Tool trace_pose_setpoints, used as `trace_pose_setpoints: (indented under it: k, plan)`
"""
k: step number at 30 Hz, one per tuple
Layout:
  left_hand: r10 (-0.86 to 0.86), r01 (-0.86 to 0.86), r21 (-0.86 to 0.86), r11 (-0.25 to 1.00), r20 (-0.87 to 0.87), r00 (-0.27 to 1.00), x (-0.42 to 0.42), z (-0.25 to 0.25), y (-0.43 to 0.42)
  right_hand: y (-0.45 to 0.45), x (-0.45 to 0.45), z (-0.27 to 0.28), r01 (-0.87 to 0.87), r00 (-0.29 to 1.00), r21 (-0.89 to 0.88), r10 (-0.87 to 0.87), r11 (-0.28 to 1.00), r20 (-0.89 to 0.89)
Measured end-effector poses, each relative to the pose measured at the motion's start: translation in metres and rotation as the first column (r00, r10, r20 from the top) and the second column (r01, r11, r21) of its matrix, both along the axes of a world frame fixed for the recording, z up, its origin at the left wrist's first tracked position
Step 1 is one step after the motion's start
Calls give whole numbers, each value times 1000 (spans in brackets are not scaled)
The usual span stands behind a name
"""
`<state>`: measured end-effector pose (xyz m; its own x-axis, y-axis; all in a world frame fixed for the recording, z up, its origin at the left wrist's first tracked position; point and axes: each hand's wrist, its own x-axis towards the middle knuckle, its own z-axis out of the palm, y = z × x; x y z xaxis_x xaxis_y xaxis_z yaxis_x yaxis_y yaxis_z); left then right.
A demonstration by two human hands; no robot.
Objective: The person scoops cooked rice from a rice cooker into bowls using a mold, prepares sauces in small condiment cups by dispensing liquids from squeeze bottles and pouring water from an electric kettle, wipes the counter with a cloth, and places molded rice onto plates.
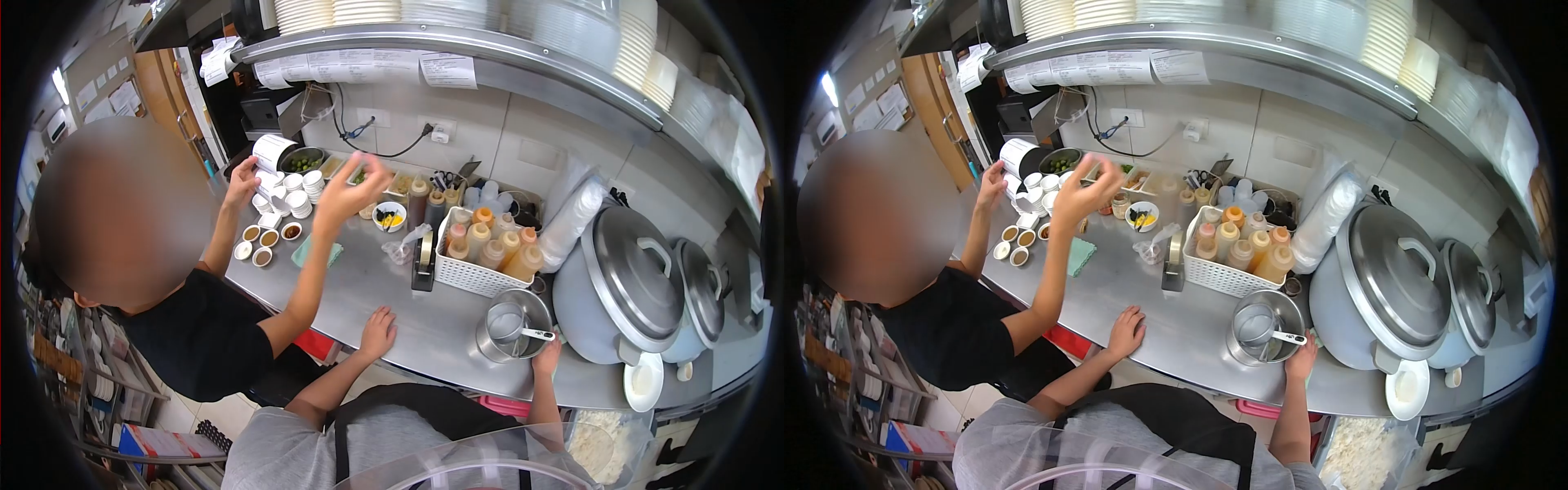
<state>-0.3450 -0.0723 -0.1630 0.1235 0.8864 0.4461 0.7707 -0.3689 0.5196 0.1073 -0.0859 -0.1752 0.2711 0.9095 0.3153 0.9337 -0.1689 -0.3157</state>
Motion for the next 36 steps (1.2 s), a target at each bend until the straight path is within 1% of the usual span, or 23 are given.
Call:
trace_pose_setpoints:
  k: [2, 4, 5, 6, 8, 9, 10, 11, 13, 15, 16, 18, 20, 22, 24, 26, 28, 29, 30, 32, 33, 35, 36]
  plan:
    - [19, -18, -10, 1000, 42, 999, 19, 10, 8, 0, 1, 0, 0, 1000, -1, 0, 1000, -13]
    - [-77, 66, 60, 996, 214, 974, 52, 54, 22, 1, 3, -5, -18, 999, 2, 17, 1000, 32]
    - [-203, 159, 156, 975, 328, 923, 71, 92, 35, 1, 4, -5, -14, 999, 3, 14, 1000, 33]
    - [-229, 160, 214, 964, 351, 908, 84, 124, 53, 1, 3, -3, -19, 999, -8, 19, 1000, 31]
    - [-325, 159, 336, 928, 524, 787, 97, 204, 90, 0, 4, -2, -22, 999, -27, 23, 999, 31]
    - [-406, 190, 388, 902, 613, 678, 96, 238, 114, 1, 4, -4, -20, 999, -6, 20, 1000, 35]
    - [-375, 129, 387, 913, 670, 641, 94, 266, 140, 1, 5, -6, -19, 999, 17, 18, 1000, 38]
    - [-464, 155, 449, 880, 746, 477, 91, 294, 163, 1, 4, -4, -14, 1000, 1, 14, 1000, 22]
    - [-423, 192, 394, 899, 894, 147, 86, 346, 187, 1, 0, 1, -10, 1000, -8, 10, 1000, 16]
    - [-443, 212, 443, 871, 895, -51, 81, 376, 195, 0, 1, 3, 2, 1000, -13, -2, 1000, 7]
    - [-446, 220, 446, 868, 894, -52, 79, 381, 204, 0, 1, 3, -4, 1000, -14, 4, 1000, -1]
    - [-501, 229, 541, 809, 839, -212, 75, 385, 212, 0, 2, 0, -4, 1000, -12, 4, 1000, -10]
    - [-512, 204, 545, 813, 837, -194, 73, 388, 205, 2, 1, -3, 5, 1000, 24, -5, 1000, -14]
    - [-427, -18, 448, 894, 864, 266, 68, 398, 190, 2, 1, -3, 6, 1000, 26, -5, 1000, -14]
    - [-431, -75, 466, 882, 859, 277, 61, 399, 200, 2, 2, -2, 0, 1000, 16, 0, 1000, -9]
    - [-381, -149, 454, 879, 854, 353, 54, 398, 213, 2, 3, -1, -5, 997, 25, 7, 1000, -76]
    - [-403, -224, 560, 798, 772, 492, 49, 394, 235, 4, 4, -4, -3, 997, 42, 6, 999, -78]
    - [-390, -220, 539, 813, 784, 482, 49, 396, 233, 4, 4, -6, 15, 996, 62, -10, 998, -86]
    - [-328, -256, 547, 797, 748, 577, 48, 397, 231, 5, 3, -7, -5, 997, 55, 10, 998, -82]
    - [-392, -226, 543, 809, 784, 481, 54, 393, 212, 4, 5, -8, -6, 995, 80, 14, 997, -97]
    - [-384, -238, 541, 807, 786, 485, 55, 383, 204, 6, 6, -6, -16, 995, 39, 20, 999, -100]
    - [-262, -292, 561, 775, 705, 659, 57, 359, 185, 6, 6, -7, -12, 994, 28, 15, 1000, -108]
    - [-255, -239, 508, 828, 720, 646, 59, 335, 176, 5, 6, -7, 5, 993, 21, -2, 1000, -116]
